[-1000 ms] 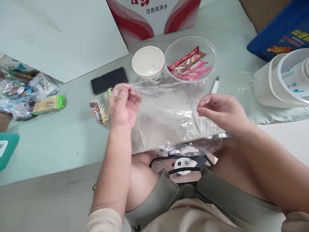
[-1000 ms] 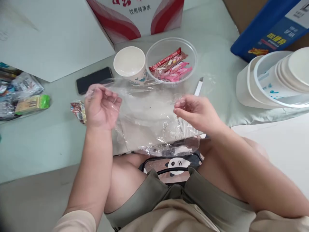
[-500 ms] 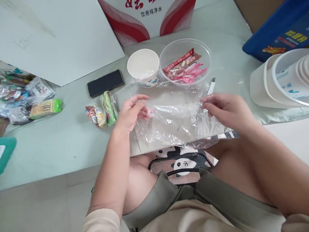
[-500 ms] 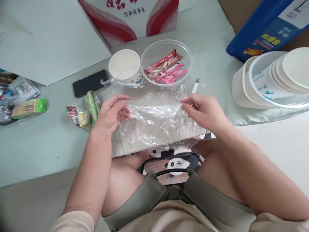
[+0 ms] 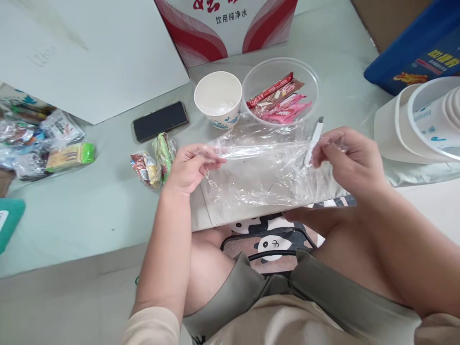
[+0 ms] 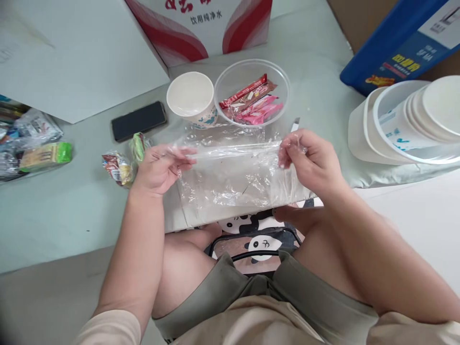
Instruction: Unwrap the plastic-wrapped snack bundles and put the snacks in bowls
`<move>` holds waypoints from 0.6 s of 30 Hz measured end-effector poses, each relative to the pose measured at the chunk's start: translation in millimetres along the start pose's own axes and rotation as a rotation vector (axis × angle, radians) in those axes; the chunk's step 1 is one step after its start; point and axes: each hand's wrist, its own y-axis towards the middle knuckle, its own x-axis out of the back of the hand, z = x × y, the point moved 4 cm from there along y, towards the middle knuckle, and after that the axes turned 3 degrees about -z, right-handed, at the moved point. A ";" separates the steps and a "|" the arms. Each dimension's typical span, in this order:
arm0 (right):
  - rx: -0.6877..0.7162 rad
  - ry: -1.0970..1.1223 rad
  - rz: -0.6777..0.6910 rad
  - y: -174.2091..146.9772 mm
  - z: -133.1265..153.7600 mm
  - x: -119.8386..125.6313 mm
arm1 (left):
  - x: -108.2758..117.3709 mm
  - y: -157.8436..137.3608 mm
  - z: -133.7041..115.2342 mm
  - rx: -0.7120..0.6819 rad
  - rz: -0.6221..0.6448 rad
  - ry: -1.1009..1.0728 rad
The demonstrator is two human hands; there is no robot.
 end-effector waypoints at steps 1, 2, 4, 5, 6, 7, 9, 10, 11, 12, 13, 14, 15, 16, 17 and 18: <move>-0.067 -0.003 0.028 0.0 -2.6 -0.9 | 1.9 -0.1 2.3 0.020 0.019 0.031; -0.117 0.001 0.053 0.1 -4.7 -1.4 | 3.7 -0.2 4.8 0.045 0.047 0.060; -0.145 0.078 0.066 1.2 -6.7 -0.8 | 6.6 -0.6 8.7 0.090 0.115 0.097; -0.134 0.150 0.056 2.3 -7.0 0.3 | 7.5 -1.0 9.0 0.095 0.145 0.101; -0.116 0.218 0.049 3.5 -7.1 1.5 | 8.1 -1.5 8.2 0.085 0.166 0.094; -0.090 0.268 0.059 4.7 -6.9 2.5 | 8.6 -2.1 6.3 0.064 0.175 0.080; -0.018 0.314 0.109 6.5 -5.4 4.3 | 9.2 -3.5 1.2 0.012 0.174 0.044; 0.016 0.318 0.141 7.1 -4.5 5.2 | 9.5 -4.1 -1.0 -0.008 0.171 0.032; 0.043 0.318 0.168 7.4 -3.8 6.4 | 9.9 -4.7 -2.5 -0.020 0.171 0.031; 0.055 0.315 0.188 7.7 -3.7 7.6 | 10.6 -5.0 -3.5 -0.031 0.173 0.041; 0.056 0.309 0.199 8.2 -3.9 8.9 | 11.6 -5.0 -4.1 -0.045 0.178 0.063; 0.049 0.296 0.203 8.9 -4.6 10.1 | 13.0 -4.8 -4.5 -0.065 0.185 0.094; 0.043 0.265 0.200 9.9 -5.4 11.1 | 14.6 -4.4 -4.7 -0.087 0.192 0.133; 0.043 0.219 0.186 11.3 -6.1 12.1 | 16.1 -3.7 -4.5 -0.105 0.200 0.173; 0.051 0.158 0.163 12.9 -6.5 13.0 | 17.6 -2.9 -4.1 -0.116 0.203 0.207; 0.055 0.106 0.147 14.6 -6.9 13.2 | 18.7 -1.9 -3.7 -0.119 0.202 0.229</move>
